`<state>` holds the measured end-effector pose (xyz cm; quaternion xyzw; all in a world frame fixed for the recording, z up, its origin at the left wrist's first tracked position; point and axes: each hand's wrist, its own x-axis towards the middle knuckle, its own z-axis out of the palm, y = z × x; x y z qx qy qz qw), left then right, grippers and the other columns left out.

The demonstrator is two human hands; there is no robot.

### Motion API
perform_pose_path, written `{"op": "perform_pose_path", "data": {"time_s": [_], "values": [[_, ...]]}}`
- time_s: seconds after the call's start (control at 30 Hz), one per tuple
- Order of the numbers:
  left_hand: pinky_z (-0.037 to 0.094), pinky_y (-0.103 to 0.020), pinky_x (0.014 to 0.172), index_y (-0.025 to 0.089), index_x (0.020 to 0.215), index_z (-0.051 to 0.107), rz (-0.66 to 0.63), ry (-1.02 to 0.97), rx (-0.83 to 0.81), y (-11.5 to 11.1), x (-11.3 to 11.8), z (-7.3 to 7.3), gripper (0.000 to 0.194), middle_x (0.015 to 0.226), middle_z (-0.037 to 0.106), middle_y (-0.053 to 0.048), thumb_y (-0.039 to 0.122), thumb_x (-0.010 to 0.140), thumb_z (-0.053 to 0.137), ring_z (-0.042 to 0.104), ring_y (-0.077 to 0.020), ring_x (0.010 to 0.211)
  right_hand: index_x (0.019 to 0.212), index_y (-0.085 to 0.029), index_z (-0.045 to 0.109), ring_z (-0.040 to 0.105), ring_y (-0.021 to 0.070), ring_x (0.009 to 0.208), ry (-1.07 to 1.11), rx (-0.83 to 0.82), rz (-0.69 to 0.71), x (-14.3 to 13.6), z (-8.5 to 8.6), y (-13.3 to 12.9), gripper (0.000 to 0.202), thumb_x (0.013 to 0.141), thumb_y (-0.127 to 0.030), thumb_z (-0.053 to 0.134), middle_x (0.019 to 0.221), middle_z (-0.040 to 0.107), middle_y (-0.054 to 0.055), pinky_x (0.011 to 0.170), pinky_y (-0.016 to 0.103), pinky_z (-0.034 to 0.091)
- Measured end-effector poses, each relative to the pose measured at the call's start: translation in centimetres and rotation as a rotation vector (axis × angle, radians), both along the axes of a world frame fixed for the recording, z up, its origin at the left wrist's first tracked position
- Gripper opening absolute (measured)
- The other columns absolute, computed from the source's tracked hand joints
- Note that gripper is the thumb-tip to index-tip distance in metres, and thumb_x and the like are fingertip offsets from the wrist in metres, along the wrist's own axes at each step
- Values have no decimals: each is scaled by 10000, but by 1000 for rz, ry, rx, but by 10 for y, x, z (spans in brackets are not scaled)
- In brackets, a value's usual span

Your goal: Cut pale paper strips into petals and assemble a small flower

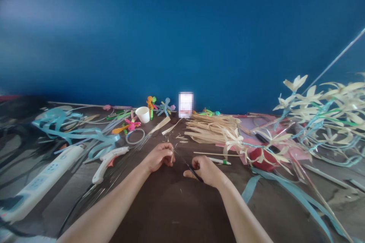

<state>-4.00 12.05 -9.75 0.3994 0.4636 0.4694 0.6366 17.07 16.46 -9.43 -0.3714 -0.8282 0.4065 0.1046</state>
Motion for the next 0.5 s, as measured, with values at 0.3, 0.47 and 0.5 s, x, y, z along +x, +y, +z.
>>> {"op": "perform_pose_path", "data": {"time_s": [0.3,0.47,0.5], "values": [[376,-197,387,157,660,474,44,24,27,1,-2,-2,41,480,539,17,171,622,476,474,-88,392,551,-169,383,335,66,439,-11,-56,-31,1,1,0,385,591,-479,607,432,409,-62,409,171,251],[286,-172,367,145,639,494,132,57,53,3,-2,-1,34,437,463,45,143,610,476,398,-58,372,542,-162,399,309,64,466,-26,18,-54,1,1,1,384,584,-480,610,463,373,-64,413,170,238],[268,-172,363,143,637,495,150,59,63,4,-2,-1,33,428,446,51,141,609,478,382,-54,364,540,-160,404,305,63,468,-31,26,-57,1,1,1,383,581,-480,612,466,366,-64,413,171,236]]}}
